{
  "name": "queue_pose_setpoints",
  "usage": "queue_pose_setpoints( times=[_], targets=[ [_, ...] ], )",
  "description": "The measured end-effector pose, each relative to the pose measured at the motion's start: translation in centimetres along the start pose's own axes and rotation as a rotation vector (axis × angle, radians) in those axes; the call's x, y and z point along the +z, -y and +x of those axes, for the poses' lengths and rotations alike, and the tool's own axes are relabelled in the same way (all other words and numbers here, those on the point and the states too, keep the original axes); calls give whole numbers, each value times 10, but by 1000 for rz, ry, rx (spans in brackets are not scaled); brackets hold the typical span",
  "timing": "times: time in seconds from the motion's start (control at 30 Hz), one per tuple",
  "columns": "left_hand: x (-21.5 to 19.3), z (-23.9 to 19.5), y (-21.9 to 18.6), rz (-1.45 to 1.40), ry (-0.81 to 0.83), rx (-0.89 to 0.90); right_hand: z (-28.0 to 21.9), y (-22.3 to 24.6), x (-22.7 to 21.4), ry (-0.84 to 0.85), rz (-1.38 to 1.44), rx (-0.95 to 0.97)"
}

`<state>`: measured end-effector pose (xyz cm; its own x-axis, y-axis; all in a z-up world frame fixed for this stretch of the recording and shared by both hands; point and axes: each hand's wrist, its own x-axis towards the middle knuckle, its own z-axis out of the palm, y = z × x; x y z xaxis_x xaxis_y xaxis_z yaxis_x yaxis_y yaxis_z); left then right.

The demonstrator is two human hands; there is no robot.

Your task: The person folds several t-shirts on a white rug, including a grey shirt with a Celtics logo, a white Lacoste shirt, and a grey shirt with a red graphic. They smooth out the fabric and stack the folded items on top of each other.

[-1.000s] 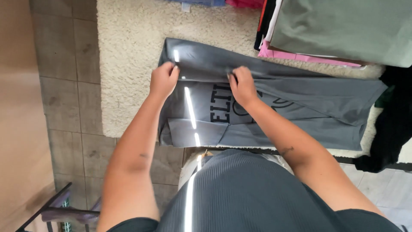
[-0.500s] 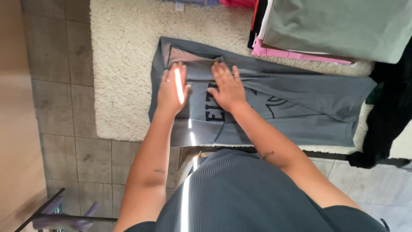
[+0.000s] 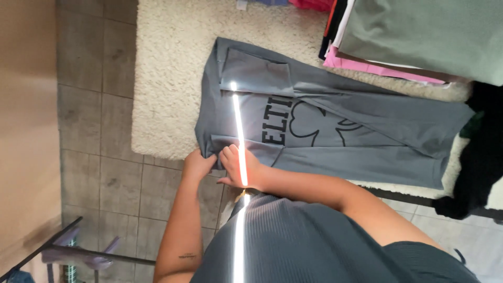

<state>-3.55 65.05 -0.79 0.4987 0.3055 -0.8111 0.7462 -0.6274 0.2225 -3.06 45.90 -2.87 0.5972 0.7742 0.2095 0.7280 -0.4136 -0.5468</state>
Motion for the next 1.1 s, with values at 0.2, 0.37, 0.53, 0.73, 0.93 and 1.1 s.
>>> queue_pose_setpoints(
  times=[0.2, 0.37, 0.53, 0.73, 0.93, 1.1],
  targets=[
    [-28, 16, -6, 92, 81, 38, 11, 0, 57, -135, -345, 180],
    [-72, 50, -101, -89, -579, 588, -1, -31, 60, 60, 179, 288],
    [-66, 151, -178, -153, -467, 506, 0, -38, 65, 68, 252, 254],
    [-76, 192, -218, 402, -317, 803, -9, -46, 54, -40, 563, 225],
    [-101, 148, -240, 449, -263, 834, -58, -27, 23, -264, 813, 464],
    [-82, -96, -352, 409, -40, 653, -181, -31, -91, -256, 860, 466]
  ],
)
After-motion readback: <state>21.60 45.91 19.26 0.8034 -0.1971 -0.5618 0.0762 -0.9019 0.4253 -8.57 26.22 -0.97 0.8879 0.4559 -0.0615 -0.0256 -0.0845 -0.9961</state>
